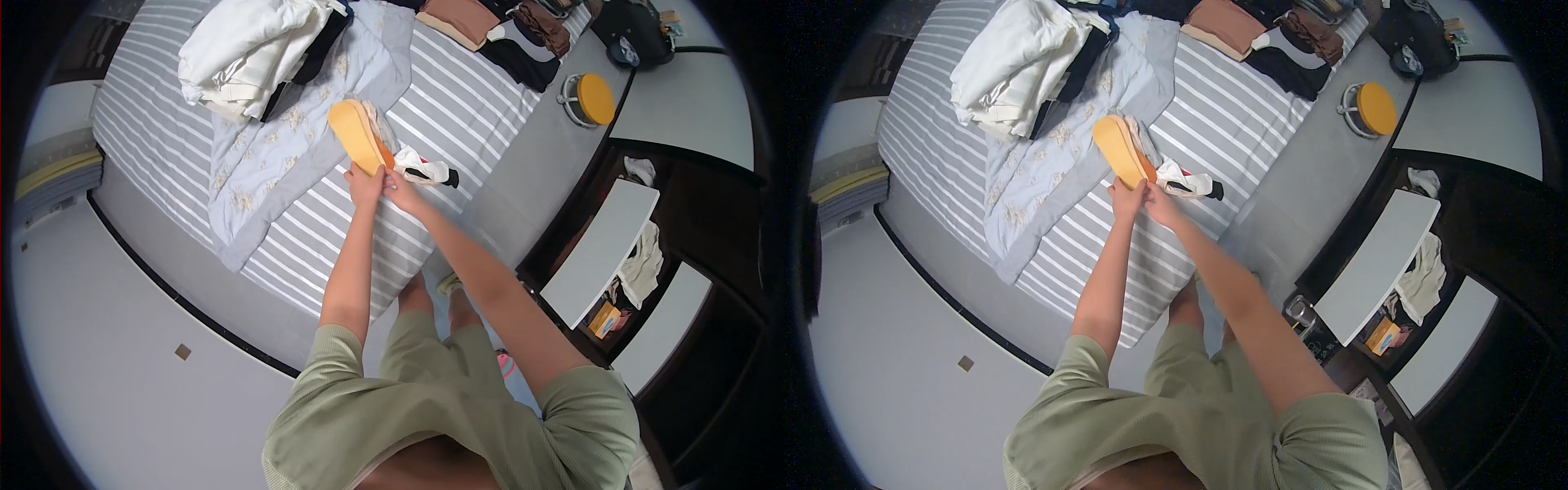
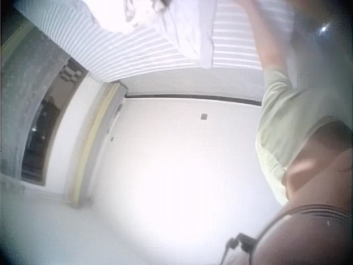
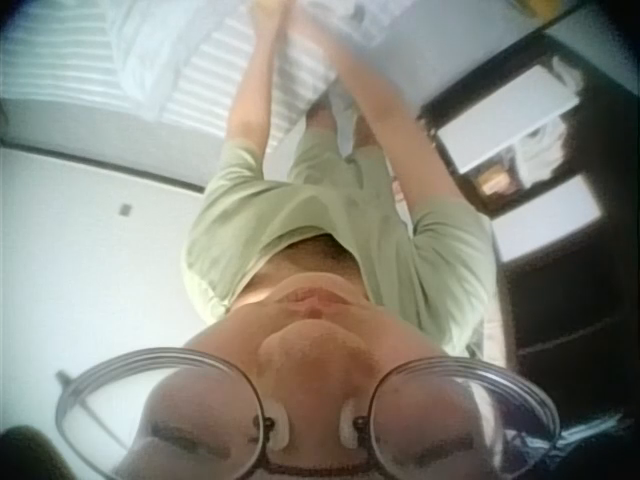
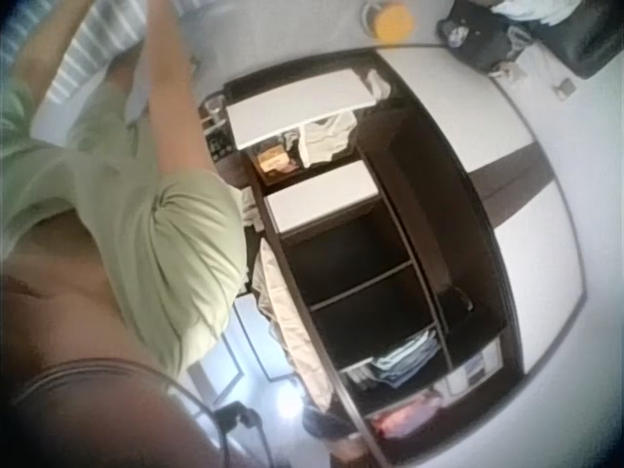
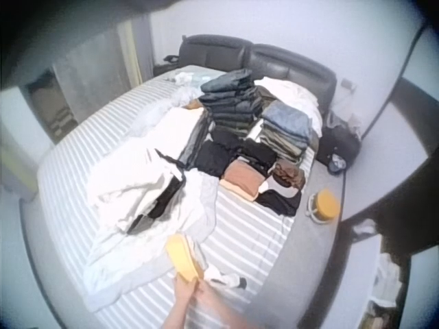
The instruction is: The person puts various items of clothing, a small box, and a pair of yellow insoles into a dresser drawer.
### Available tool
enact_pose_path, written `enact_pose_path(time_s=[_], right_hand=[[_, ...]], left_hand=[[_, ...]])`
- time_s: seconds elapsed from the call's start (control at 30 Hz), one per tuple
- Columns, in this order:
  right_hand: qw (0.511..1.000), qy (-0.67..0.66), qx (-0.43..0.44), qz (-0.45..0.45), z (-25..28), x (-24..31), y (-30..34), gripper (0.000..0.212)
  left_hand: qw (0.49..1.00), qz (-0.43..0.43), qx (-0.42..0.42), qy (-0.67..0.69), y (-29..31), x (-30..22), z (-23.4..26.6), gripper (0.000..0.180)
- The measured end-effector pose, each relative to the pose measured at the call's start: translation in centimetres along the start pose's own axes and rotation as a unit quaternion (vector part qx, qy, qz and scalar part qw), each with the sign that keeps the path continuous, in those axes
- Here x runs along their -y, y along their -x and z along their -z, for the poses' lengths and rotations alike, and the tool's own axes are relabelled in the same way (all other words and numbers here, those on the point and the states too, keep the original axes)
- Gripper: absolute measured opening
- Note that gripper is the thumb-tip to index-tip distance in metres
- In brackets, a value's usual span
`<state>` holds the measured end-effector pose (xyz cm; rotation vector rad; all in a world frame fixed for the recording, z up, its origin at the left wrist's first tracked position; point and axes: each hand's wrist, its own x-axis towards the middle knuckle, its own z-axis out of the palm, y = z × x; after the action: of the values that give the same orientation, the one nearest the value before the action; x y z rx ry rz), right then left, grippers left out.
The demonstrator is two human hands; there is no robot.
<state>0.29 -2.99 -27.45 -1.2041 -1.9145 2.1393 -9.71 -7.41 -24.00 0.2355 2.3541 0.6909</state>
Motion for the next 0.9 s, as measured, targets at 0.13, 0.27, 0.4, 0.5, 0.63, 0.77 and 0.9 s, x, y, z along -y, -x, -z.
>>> enact_pose_path(time_s=[0.13,0.27,0.4,0.5,0.63,0.77,0.9], right_hand=[[0.999,0.026,0.022,-0.021,0.4,-0.2,-0.2,0.048],[0.998,-0.007,0.065,0.003,0.0,0.6,0.1,0.040],[0.986,-0.083,0.147,0.009,-2.2,2.9,1.2,0.035],[0.989,-0.073,0.132,-0.002,-1.4,2.4,1.8,0.035],[0.994,-0.044,0.103,-0.012,0.2,2.6,2.7,0.033],[0.992,-0.104,0.057,-0.031,1.8,3.7,3.8,0.033],[0.977,-0.198,-0.024,-0.081,4.8,6.0,4.9,0.039]], left_hand=[[1.000,0.010,0.004,-0.029,-0.2,0.1,-0.2,0.072],[0.997,-0.027,-0.073,-0.025,0.1,1.1,-1.4,0.051],[0.982,-0.093,-0.130,0.098,-0.4,4.3,-0.4,0.025],[0.982,0.000,-0.061,0.177,1.4,3.2,0.6,0.024],[0.964,-0.020,-0.087,0.251,4.4,2.4,2.3,0.025],[0.941,-0.065,0.001,0.333,7.3,2.2,3.2,0.029],[0.910,-0.105,0.121,0.382,9.5,0.9,3.4,0.031]])
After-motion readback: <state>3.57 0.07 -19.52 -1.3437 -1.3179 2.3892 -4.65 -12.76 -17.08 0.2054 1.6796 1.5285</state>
